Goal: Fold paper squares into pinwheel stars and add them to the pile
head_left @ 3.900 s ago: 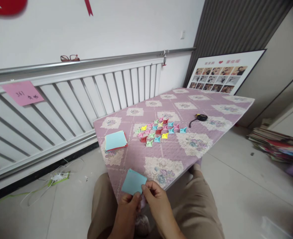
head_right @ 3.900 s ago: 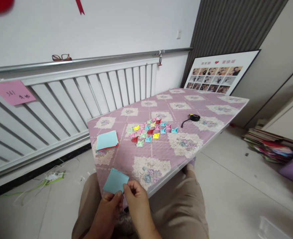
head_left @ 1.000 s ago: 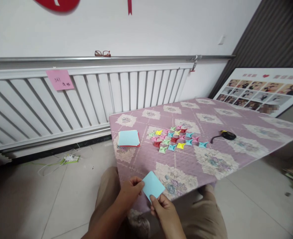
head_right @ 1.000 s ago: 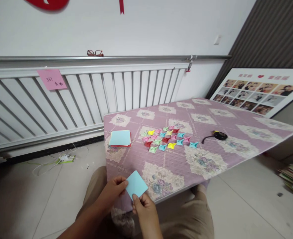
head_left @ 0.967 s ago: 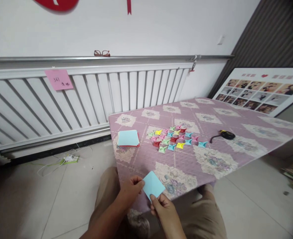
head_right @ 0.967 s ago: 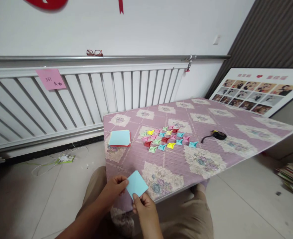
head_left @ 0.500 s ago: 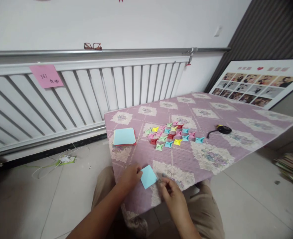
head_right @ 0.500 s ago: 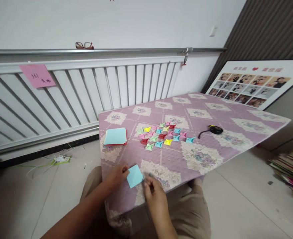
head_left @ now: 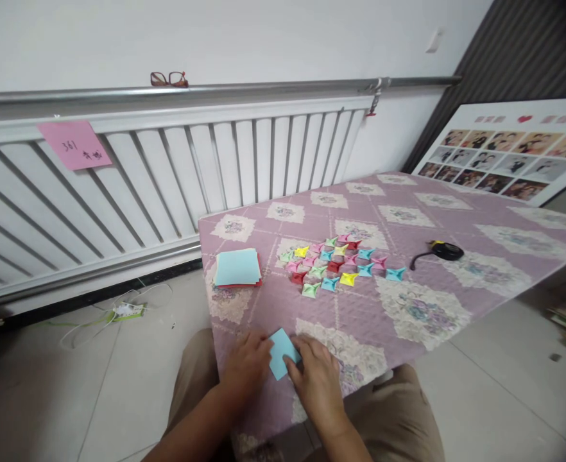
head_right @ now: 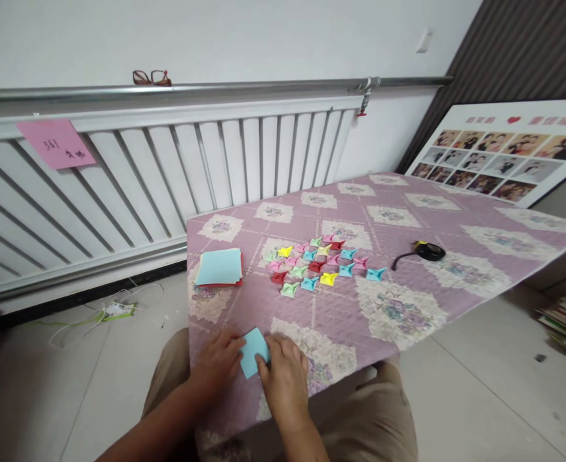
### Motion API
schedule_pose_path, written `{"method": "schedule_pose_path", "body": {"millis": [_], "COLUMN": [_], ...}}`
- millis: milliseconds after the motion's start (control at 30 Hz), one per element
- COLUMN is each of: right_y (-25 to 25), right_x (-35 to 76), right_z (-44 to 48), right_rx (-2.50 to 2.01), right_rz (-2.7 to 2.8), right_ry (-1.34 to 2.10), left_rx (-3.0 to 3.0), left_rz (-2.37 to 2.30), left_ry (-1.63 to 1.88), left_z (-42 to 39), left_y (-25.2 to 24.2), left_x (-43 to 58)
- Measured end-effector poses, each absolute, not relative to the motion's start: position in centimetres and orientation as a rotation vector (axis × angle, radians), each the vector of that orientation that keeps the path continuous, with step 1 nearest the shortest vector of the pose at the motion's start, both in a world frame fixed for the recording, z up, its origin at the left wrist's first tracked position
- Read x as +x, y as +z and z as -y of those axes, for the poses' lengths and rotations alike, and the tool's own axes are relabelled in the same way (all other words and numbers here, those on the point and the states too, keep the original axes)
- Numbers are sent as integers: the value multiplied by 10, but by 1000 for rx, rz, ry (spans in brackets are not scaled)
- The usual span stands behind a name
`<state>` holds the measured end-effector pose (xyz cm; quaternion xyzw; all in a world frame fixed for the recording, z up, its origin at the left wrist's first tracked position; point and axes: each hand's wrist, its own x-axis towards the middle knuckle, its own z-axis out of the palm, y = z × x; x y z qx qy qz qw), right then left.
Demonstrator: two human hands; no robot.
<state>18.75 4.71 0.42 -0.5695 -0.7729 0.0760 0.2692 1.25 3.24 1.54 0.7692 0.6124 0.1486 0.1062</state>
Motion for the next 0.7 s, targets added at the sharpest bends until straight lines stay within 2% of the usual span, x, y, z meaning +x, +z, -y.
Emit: {"method": "schedule_pose_path", "body": {"millis": [233, 700], "right_y": [2, 4], "right_x": [188, 182], "right_z": [-49, -65], "right_rx": [-1559, -1556], "right_rz": [2080, 2117], "right_ry": [240, 236], "left_rx": [2504, 2482], "left_rz": [-1583, -1529], "left_ry": [384, 295], "left_z": [1, 6], "left_y": [-6, 6], "left_x": [16, 13]}}
